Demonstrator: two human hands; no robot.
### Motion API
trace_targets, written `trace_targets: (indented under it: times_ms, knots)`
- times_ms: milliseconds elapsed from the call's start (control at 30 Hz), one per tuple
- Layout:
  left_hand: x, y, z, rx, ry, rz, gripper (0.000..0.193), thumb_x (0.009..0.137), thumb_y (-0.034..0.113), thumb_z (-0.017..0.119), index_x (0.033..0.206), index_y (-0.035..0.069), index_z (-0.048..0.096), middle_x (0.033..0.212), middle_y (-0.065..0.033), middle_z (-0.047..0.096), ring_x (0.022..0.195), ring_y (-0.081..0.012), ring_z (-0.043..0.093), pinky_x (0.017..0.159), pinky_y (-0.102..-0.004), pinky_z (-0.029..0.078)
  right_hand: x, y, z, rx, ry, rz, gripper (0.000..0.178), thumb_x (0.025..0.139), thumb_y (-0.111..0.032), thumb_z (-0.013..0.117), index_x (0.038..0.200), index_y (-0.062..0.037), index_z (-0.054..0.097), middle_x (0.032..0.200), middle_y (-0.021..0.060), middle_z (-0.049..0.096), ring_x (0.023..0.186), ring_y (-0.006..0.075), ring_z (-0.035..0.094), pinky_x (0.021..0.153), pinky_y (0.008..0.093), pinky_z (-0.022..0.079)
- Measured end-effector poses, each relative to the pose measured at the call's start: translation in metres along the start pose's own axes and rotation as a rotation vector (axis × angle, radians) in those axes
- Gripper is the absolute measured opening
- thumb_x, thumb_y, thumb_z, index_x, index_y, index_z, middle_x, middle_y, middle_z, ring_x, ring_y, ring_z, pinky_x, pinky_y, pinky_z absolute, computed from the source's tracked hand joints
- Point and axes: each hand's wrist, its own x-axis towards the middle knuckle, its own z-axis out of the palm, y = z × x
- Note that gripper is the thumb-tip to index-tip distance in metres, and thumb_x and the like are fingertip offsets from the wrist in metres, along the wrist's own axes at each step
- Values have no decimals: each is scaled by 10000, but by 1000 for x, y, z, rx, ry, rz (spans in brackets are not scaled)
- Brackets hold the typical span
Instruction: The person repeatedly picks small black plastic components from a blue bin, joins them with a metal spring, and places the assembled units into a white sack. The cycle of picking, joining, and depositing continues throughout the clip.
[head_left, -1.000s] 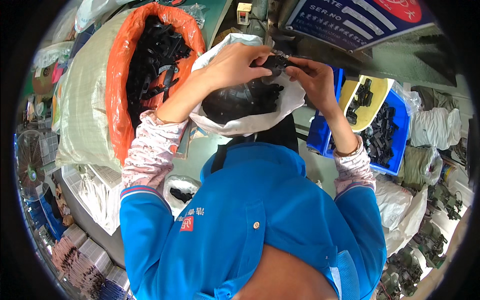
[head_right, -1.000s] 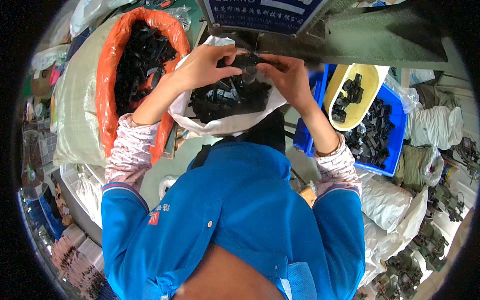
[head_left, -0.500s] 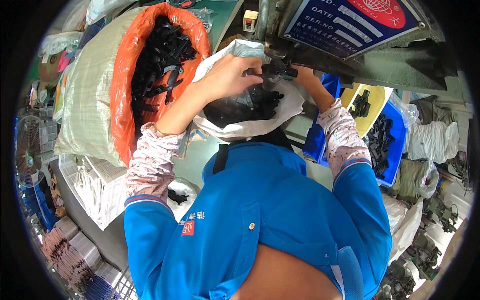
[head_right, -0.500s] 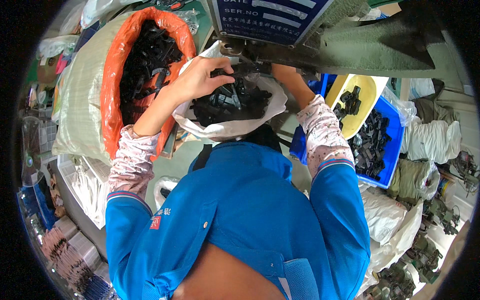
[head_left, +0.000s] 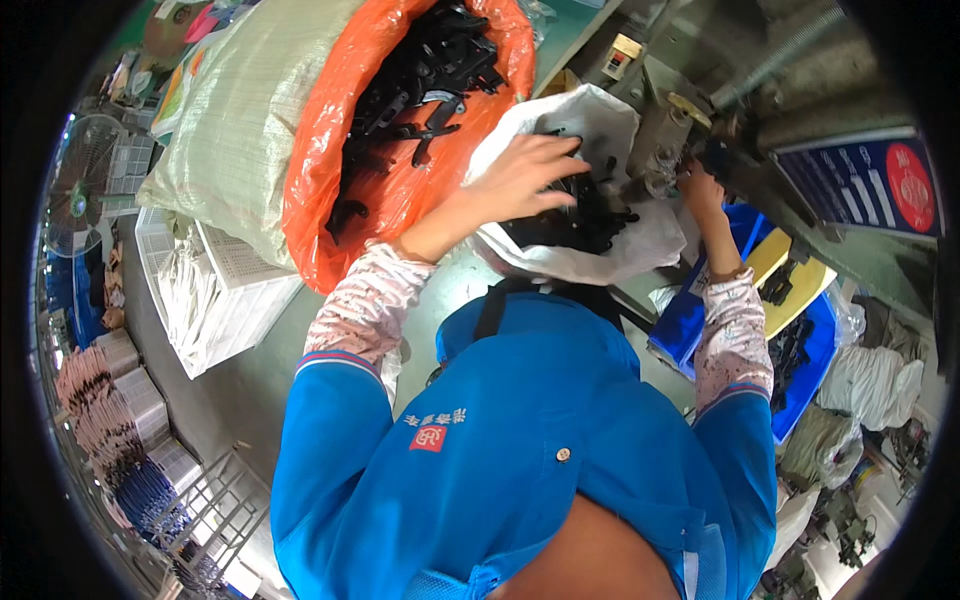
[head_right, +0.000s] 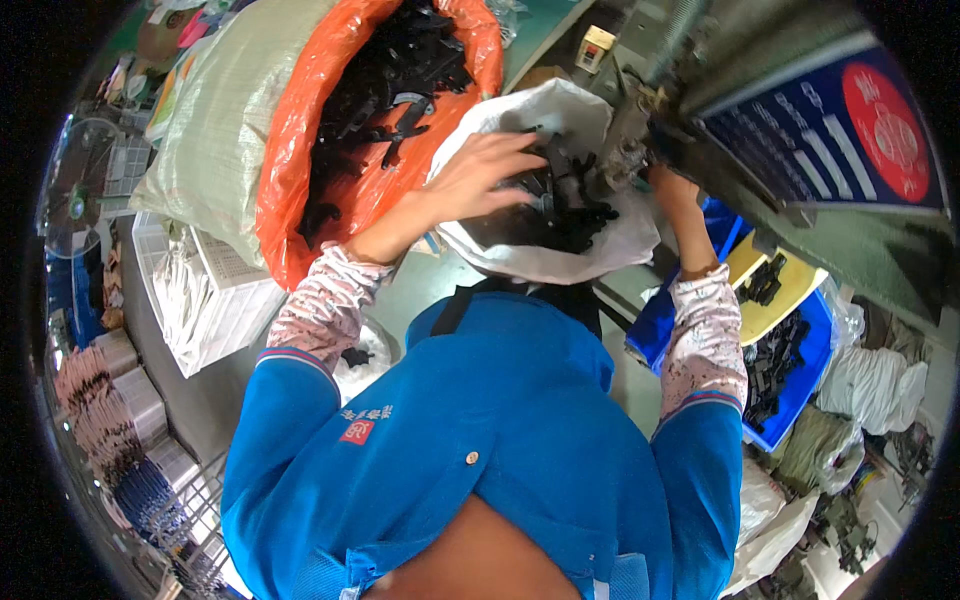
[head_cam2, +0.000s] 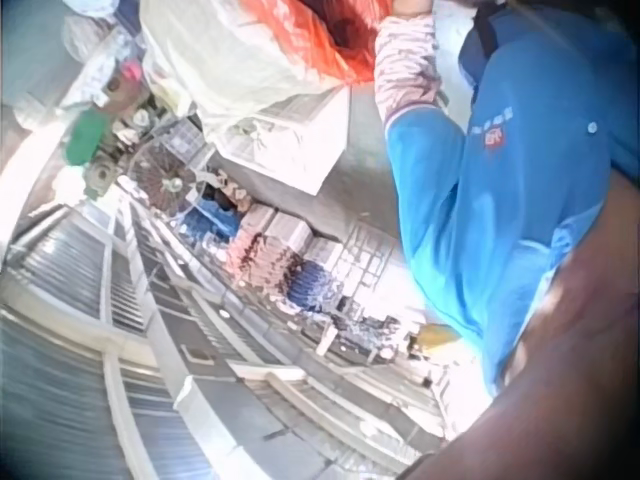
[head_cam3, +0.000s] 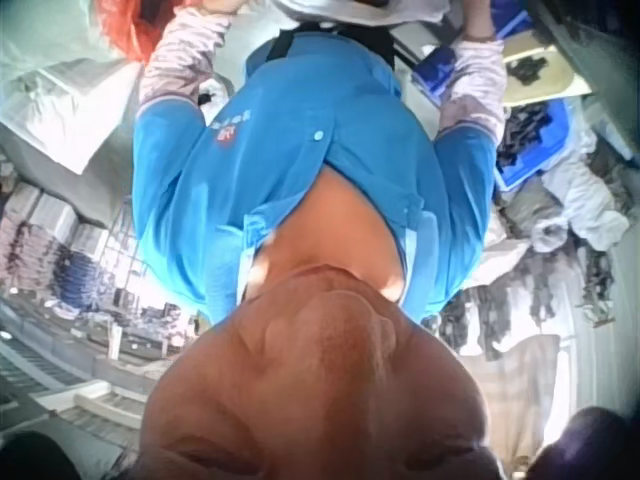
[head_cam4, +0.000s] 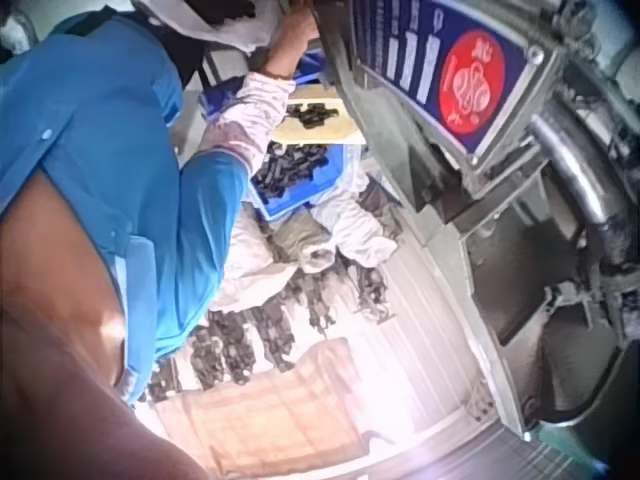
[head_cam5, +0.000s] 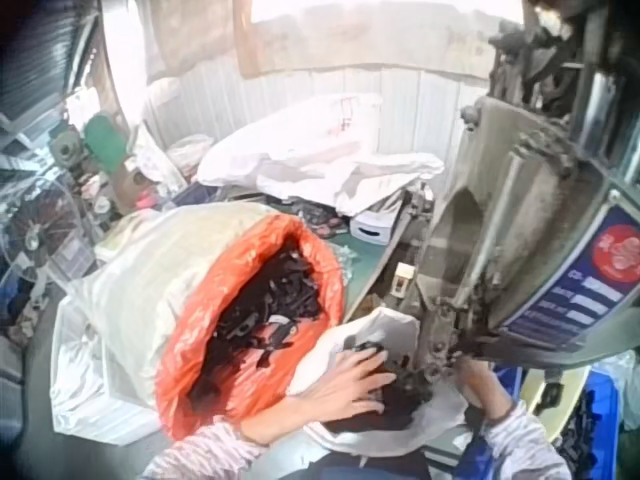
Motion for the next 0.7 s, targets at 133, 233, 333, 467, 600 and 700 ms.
trace_targets:
  times_ms: [133, 233, 333, 467, 600, 700]
  knots:
    - [-40, -75, -44, 299, -165, -726, 346, 831, 92, 613, 1177, 93, 590, 1148, -150, 645, 1000, -361, 634, 825, -458, 511, -3, 34, 10, 101, 80, -114, 340, 845, -307, 599, 1119, -111, 642, 1036, 156, 676, 982, 356, 635, 901, 445, 488]
    - [-108, -151, -67, 399, -314, -850, 430, 828, 104, 640, 1239, 120, 516, 1175, -214, 607, 1036, -414, 605, 847, -495, 493, -5, 20, -19, 133, 65, -166, 252, 862, -190, 605, 1094, -102, 646, 994, 146, 676, 937, 298, 647, 830, 393, 520]
    - [-130, -160, -78, 376, -278, -760, 387, 843, -16, 563, 1220, 72, 569, 1251, -178, 544, 1046, -410, 597, 886, -461, 496, -19, -21, -69, 1159, -211, 351, 141, 914, -74, 579, 1028, -59, 662, 956, 88, 674, 856, 209, 652, 739, 313, 539]
    - [-123, -137, -79, -206, 198, -872, 417, 848, -129, 443, 1215, 22, 572, 1311, -145, 522, 951, -231, 662, 729, -312, 552, -43, -75, -150, 1724, -261, 724, 138, 897, -61, 646, 1019, 1, 668, 923, 80, 671, 817, 166, 642, 692, 285, 530]
    - [-129, -118, -92, -317, 323, -857, 345, 845, -118, 447, 1156, -47, 580, 1379, -142, 482, 915, -183, 649, 759, -285, 555, -50, -105, -177, 1830, -254, 610, 141, 869, -88, 698, 992, -21, 683, 890, 64, 663, 792, 153, 619, 687, 278, 509]
    - [-112, -88, -104, -519, 398, -999, 204, 920, -41, 530, 1114, -70, 586, 1399, -159, 468, 949, -207, 654, 787, -292, 557, -49, -107, -178, 1807, -215, 447, 115, 865, -139, 714, 921, -46, 675, 834, 44, 638, 763, 149, 584, 720, 297, 491]
